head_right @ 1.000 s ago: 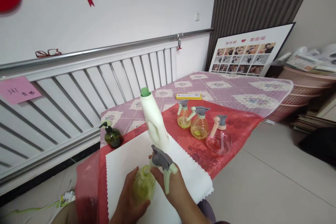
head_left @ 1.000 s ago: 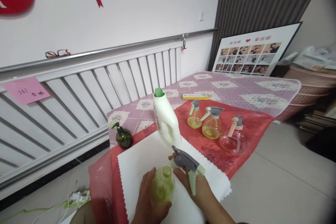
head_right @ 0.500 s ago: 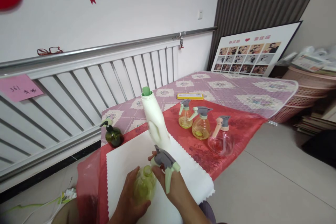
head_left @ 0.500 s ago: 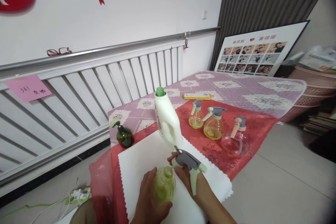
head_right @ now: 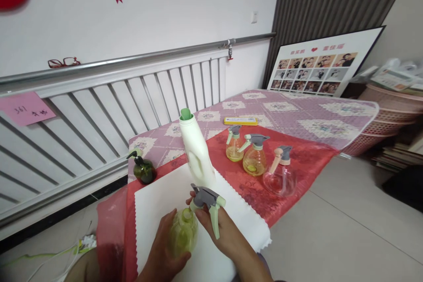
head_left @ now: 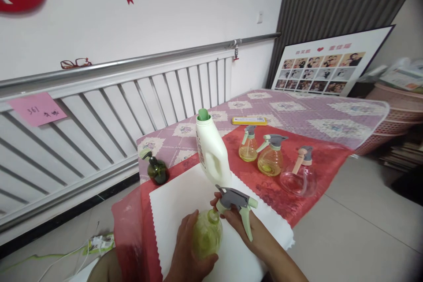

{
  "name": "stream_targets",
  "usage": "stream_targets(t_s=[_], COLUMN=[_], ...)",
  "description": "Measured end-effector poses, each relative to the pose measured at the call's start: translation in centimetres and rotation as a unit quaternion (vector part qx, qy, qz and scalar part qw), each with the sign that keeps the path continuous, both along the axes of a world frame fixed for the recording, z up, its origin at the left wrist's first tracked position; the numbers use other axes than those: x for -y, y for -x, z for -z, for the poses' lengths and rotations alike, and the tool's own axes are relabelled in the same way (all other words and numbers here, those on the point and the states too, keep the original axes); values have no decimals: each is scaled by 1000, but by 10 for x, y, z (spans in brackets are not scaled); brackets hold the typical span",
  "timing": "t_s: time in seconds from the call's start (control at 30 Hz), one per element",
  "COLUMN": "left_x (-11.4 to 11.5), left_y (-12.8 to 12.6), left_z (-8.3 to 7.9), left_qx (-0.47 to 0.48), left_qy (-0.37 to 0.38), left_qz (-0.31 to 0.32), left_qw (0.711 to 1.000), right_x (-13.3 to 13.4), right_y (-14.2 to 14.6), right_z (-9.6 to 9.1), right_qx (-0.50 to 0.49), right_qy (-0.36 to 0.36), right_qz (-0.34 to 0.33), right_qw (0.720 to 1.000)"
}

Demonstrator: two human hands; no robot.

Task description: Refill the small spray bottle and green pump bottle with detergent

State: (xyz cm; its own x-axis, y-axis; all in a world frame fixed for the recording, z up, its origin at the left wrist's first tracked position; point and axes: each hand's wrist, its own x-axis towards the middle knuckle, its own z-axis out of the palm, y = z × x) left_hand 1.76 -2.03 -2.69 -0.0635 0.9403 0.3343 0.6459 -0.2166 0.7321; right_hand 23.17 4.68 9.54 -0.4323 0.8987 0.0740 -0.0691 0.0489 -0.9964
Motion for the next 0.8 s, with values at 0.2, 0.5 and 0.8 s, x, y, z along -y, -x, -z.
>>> stream_targets(t_s=[0.2, 0.5, 0.8], left_x=[-2, 2, 2], left_y=[2, 0, 2], left_z=[-1, 6, 2], left_qx=[12, 41, 14], left_qy=[-15, 28, -12], left_qz=[13, -19, 29], left_qw=[1000, 999, 999], right_x=[-4, -7, -1], right_y=[-3, 2, 8], right_z=[7, 8, -2], right_qx=[-15, -11, 7], right_qy=[5, -12, 11], right_qz=[12, 78, 14], right_qw=[1000, 997, 1000])
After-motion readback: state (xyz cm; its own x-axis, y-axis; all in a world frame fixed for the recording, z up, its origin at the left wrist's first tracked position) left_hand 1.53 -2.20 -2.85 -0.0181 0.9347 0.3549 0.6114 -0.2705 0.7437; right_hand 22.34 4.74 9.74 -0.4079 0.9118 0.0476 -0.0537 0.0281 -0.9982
